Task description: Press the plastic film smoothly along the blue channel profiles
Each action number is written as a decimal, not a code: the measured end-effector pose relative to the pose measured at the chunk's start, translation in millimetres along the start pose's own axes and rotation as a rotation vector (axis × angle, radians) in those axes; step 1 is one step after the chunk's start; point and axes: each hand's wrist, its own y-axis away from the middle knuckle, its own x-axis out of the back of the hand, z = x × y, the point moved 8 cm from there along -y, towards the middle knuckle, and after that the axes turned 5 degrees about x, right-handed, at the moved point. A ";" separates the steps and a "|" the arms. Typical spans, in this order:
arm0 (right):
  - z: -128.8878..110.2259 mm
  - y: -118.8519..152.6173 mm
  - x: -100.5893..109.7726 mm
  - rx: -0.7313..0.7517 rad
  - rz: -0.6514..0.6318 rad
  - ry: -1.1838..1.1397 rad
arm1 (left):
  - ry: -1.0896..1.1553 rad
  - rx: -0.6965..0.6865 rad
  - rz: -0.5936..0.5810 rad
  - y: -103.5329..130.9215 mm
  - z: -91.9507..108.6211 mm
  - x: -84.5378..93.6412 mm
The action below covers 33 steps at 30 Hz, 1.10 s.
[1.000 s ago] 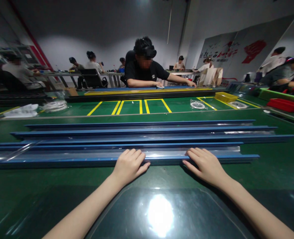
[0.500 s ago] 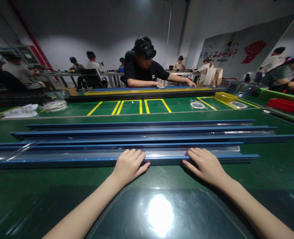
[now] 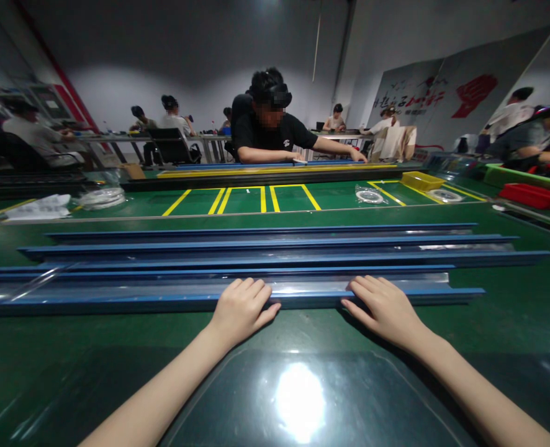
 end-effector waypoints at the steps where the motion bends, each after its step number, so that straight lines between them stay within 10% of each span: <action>1: 0.0 -0.1 -0.1 0.001 -0.002 -0.001 | 0.000 0.000 0.000 0.0 0.1 0.0; 33: 0.1 -0.7 0.6 -0.010 -0.014 -0.012 | 0.000 0.000 0.019 -0.1 0.8 0.8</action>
